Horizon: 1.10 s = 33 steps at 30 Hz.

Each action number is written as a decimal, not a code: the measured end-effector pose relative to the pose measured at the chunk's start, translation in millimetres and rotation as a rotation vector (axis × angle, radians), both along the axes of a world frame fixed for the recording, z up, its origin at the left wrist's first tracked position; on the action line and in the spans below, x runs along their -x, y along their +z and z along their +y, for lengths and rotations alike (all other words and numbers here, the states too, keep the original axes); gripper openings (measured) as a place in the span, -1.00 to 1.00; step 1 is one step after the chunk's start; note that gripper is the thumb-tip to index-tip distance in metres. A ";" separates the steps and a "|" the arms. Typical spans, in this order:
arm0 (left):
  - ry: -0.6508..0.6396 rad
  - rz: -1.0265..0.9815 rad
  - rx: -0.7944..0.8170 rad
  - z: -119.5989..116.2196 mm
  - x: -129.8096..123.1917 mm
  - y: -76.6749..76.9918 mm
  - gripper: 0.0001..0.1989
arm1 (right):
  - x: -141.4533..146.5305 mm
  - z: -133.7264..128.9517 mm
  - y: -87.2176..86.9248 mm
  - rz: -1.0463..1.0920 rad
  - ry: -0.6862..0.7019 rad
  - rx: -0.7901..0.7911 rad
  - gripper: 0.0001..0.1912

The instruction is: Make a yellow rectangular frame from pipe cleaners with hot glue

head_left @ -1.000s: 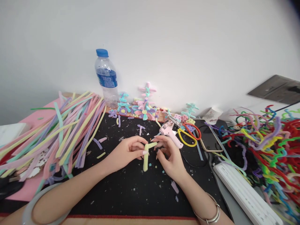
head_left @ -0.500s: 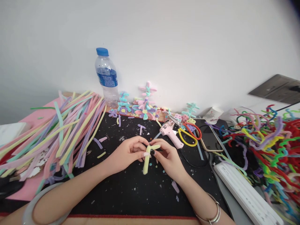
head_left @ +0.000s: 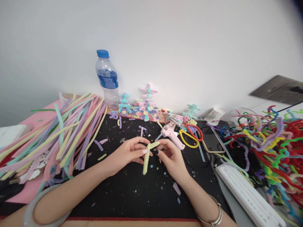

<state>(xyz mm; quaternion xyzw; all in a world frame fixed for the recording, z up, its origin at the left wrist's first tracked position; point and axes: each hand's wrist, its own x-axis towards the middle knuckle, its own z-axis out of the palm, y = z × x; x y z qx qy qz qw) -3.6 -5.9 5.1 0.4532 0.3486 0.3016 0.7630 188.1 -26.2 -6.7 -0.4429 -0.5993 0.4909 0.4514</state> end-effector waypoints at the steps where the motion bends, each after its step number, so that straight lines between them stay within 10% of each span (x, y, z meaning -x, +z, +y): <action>1: -0.015 -0.007 0.012 0.0 -0.2 0.9 -0.76 | 0.0 0.0 -0.3 0.000 -0.009 -0.013 -0.83; 33: -0.066 0.123 -0.216 -10.1 -12.0 -7.1 -0.63 | 2.1 -5.0 5.1 -0.411 -0.031 -0.448 -0.80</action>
